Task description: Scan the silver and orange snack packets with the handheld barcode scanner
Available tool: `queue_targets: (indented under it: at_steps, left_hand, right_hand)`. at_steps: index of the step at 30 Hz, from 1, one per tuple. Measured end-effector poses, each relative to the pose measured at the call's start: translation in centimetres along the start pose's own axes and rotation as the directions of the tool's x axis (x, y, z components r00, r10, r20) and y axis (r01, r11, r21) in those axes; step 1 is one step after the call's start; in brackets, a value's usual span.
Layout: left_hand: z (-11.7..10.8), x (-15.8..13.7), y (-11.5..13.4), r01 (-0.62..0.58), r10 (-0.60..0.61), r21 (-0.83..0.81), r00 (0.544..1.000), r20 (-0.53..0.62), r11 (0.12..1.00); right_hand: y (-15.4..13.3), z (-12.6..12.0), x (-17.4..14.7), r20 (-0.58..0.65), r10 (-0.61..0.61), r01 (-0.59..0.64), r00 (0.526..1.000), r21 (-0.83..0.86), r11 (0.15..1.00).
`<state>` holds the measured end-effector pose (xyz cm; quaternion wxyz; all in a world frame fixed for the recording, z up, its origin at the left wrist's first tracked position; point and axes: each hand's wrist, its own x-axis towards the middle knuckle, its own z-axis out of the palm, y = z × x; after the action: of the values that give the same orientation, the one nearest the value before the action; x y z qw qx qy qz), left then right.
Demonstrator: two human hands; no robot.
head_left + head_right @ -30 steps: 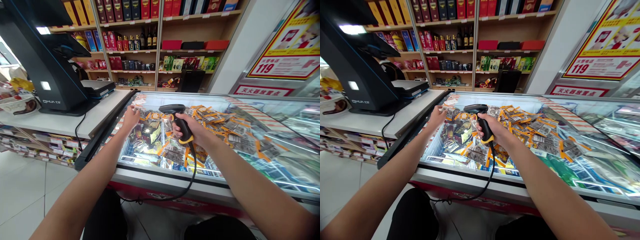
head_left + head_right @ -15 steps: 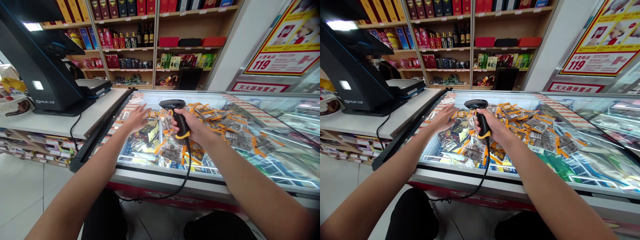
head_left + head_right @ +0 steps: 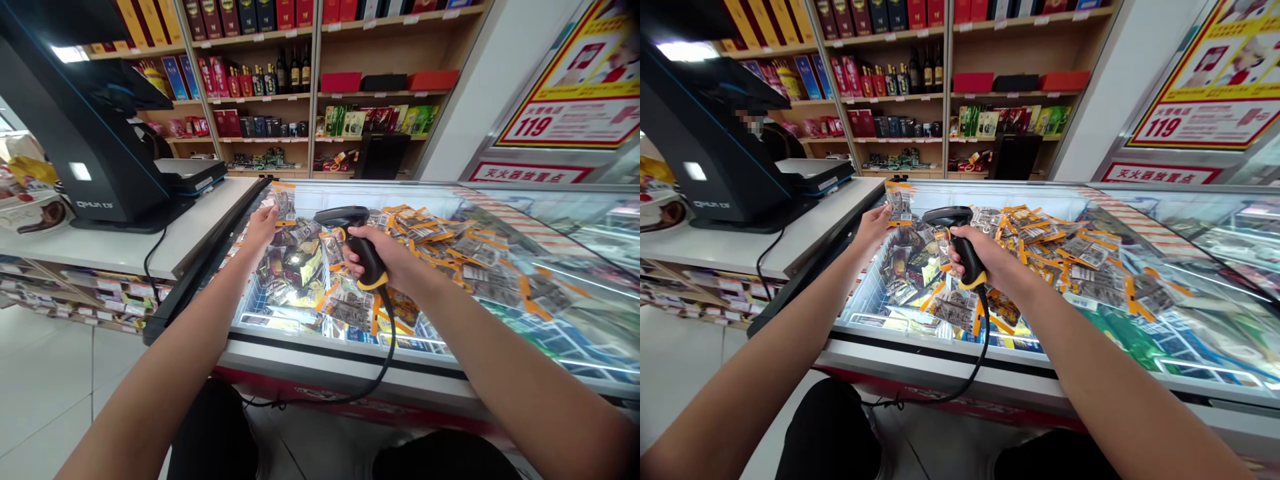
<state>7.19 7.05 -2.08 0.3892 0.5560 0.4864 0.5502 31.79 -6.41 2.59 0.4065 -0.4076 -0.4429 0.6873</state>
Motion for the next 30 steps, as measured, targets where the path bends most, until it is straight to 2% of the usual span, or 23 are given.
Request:
queue_targets:
  at_steps: [2, 4, 10, 12, 14, 16, 19, 21, 24, 26, 28, 30]
  left_hand:
    - [0.3, -0.2, 0.3, 0.036, -0.03, -0.104, 0.998, 0.061, 0.994]
    - [0.5, -0.6, 0.6, 0.033, -0.02, -0.126, 0.994, 0.106, 0.991]
    - [0.6, -0.9, 0.9, -0.025, 0.033, -0.081, 0.995, 0.097, 0.996]
    - [0.3, -0.6, 1.0, -0.029, 0.031, -0.027, 0.995, 0.099, 0.999]
    - [-0.4, -0.3, 1.0, -0.033, 0.027, 0.148, 0.999, 0.038, 0.988]
    - [-1.5, 0.0, 0.9, -0.051, 0.086, 0.425, 0.994, -0.064, 0.904]
    - [-3.4, 0.1, 0.8, -0.069, 0.206, 0.746, 0.974, -0.094, 0.662]
    - [-4.6, 0.0, 0.8, -0.053, 0.215, 0.823, 0.973, -0.085, 0.565]
    - [-5.7, -0.4, 1.2, 0.031, 0.151, 0.865, 0.981, -0.122, 0.5]
    - [-5.9, -0.9, 1.7, 0.046, 0.141, 0.903, 0.983, -0.117, 0.428]
    - [-5.1, -1.6, 2.2, -0.059, 0.22, 0.929, 0.975, -0.024, 0.366]
    - [-3.3, -2.6, 2.5, -0.29, 0.328, 0.887, 0.929, 0.172, 0.358]
  right_hand:
    - [0.1, 0.0, 0.0, 0.019, -0.015, 0.015, 1.0, 0.009, 1.0]
    - [0.0, 0.3, 0.0, 0.023, -0.026, 0.026, 0.999, 0.024, 0.999]
    - [-0.1, 0.8, -0.2, -0.007, -0.047, 0.047, 0.999, 0.036, 0.998]
    - [-0.1, 0.8, -0.2, -0.011, -0.042, 0.043, 0.999, 0.029, 0.999]
    - [-0.2, 0.7, -0.1, -0.021, -0.038, 0.039, 0.999, 0.023, 0.999]
    - [-0.3, 0.6, -0.1, -0.039, -0.023, 0.024, 0.999, 0.018, 1.0]
    - [-0.4, 0.5, -0.2, -0.081, -0.013, 0.015, 0.997, 0.022, 1.0]
    - [-0.5, 0.3, -0.2, -0.109, -0.02, 0.023, 0.994, 0.024, 0.999]
    - [-0.7, 0.0, -0.2, -0.133, -0.065, 0.069, 0.989, 0.024, 0.997]
    - [-0.9, -0.3, -0.2, -0.126, -0.096, 0.101, 0.987, 0.035, 0.994]
    - [-1.1, -0.5, -0.2, -0.113, -0.109, 0.116, 0.988, 0.059, 0.991]
    - [-1.3, -0.6, -0.3, -0.107, -0.119, 0.128, 0.987, 0.082, 0.988]
